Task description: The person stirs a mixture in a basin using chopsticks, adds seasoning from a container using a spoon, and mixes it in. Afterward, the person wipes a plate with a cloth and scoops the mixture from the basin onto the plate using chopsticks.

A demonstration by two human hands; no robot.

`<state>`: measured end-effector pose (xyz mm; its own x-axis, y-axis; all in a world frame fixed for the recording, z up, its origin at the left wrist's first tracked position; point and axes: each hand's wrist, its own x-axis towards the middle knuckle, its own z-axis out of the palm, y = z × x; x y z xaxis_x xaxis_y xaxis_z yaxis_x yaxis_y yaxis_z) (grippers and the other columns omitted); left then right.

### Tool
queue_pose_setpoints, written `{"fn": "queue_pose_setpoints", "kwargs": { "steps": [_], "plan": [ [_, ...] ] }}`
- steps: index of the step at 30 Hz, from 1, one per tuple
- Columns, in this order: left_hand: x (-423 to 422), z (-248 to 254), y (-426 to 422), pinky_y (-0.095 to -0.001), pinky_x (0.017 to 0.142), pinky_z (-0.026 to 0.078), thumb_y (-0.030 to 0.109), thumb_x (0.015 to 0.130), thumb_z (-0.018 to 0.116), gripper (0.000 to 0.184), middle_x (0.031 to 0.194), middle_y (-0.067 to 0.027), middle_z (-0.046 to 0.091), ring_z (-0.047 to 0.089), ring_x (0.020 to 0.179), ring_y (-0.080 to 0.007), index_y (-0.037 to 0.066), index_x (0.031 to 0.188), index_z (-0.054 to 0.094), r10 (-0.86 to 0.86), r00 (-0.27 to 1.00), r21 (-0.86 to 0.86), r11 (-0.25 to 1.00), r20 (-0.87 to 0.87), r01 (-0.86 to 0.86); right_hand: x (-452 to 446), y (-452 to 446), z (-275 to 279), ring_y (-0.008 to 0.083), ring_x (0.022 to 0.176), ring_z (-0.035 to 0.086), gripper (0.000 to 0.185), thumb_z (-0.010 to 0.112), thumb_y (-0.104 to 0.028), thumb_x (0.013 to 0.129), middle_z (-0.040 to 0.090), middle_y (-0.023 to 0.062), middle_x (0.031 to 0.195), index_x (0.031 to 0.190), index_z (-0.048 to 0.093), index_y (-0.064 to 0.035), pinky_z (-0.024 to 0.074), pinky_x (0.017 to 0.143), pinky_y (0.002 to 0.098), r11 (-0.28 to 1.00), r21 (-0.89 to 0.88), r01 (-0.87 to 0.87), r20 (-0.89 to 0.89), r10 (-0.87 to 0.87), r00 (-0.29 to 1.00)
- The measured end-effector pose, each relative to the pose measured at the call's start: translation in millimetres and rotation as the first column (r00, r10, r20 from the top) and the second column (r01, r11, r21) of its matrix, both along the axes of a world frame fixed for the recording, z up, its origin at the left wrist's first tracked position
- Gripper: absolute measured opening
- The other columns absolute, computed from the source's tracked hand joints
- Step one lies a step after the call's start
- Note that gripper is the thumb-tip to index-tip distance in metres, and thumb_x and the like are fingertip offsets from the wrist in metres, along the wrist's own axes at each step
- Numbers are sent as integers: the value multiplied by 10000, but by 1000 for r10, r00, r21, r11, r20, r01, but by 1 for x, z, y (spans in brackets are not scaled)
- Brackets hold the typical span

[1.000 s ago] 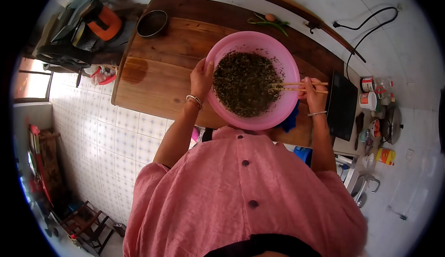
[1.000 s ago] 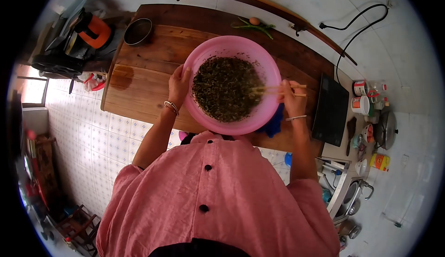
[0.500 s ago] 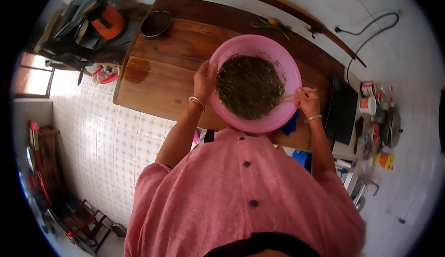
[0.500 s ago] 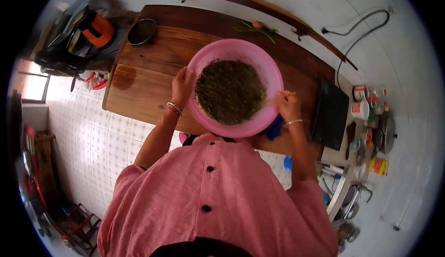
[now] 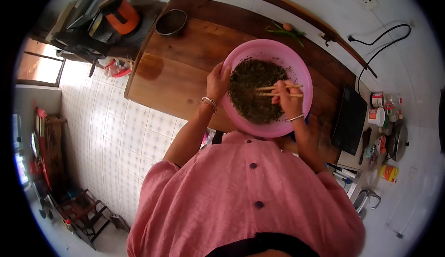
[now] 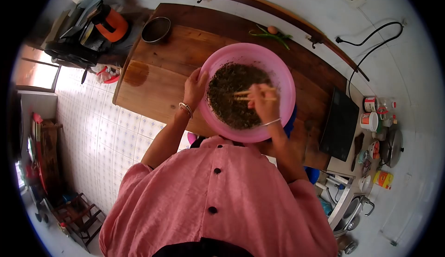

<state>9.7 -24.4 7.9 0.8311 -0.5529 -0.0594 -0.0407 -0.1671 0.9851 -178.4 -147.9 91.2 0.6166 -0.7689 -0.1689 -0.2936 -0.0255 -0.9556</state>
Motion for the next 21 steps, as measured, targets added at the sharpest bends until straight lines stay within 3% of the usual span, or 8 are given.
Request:
{"fn": "queue_pose_setpoints", "kwargs": {
  "steps": [2, 5, 7, 8, 10, 21],
  "plan": [
    [1, 2, -1, -287, 731, 487, 285, 891, 583, 372, 897, -131, 668, 616, 813, -157, -25, 1096, 604, -14, 996, 51, 999, 92, 9, 0, -5, 1, 102, 505, 609, 236, 548, -194, 911, 657, 112, 698, 889, 627, 26, 498, 450, 219, 997, -51, 58, 51, -55, 997],
    [-1, 12, -1, -290, 741, 484, 285, 892, 579, 372, 909, -142, 668, 621, 830, -163, -29, 1090, 602, -10, 1000, 27, 1000, 3, 9, 18, 5, 1, 101, 509, 611, 229, 554, -192, 907, 664, 104, 693, 894, 635, 22, 494, 455, 222, 993, -117, 25, -15, -27, 1000],
    [-2, 3, -3, -300, 731, 485, 281, 890, 577, 369, 891, -150, 666, 628, 814, -183, -24, 1097, 598, -2, 1000, -10, 1000, -3, 2, 27, 20, 1, 103, 468, 593, 235, 561, -199, 906, 656, 84, 644, 881, 640, 21, 477, 436, 222, 988, -154, 26, 60, -17, 998],
    [0, -1, -3, -310, 721, 487, 277, 888, 575, 367, 873, -159, 663, 636, 798, -204, -19, 1104, 593, 0, 1000, -51, 999, -11, -1, 28, 24, 4, 104, 510, 607, 253, 556, -220, 918, 660, 93, 680, 904, 634, 20, 494, 468, 223, 981, -189, -36, -6, 36, 999],
    [0, 6, -2, -311, 718, 487, 275, 887, 576, 364, 868, -158, 663, 635, 792, -203, -19, 1100, 594, -9, 1000, -48, 999, 6, 9, 28, 36, 12, 108, 561, 626, 263, 558, -243, 927, 665, 90, 706, 928, 629, 11, 505, 503, 227, 964, -249, -97, -97, 74, 992],
    [0, 9, -3, -314, 718, 489, 284, 886, 579, 363, 867, -162, 662, 640, 793, -214, -15, 1091, 598, -1, 998, 10, 1000, 62, 0, 9, 72, 9, 148, 565, 622, 209, 604, -204, 898, 644, 101, 694, 914, 627, 3, 476, 509, 257, 889, -425, -167, -75, 149, 986]
  ]
}}
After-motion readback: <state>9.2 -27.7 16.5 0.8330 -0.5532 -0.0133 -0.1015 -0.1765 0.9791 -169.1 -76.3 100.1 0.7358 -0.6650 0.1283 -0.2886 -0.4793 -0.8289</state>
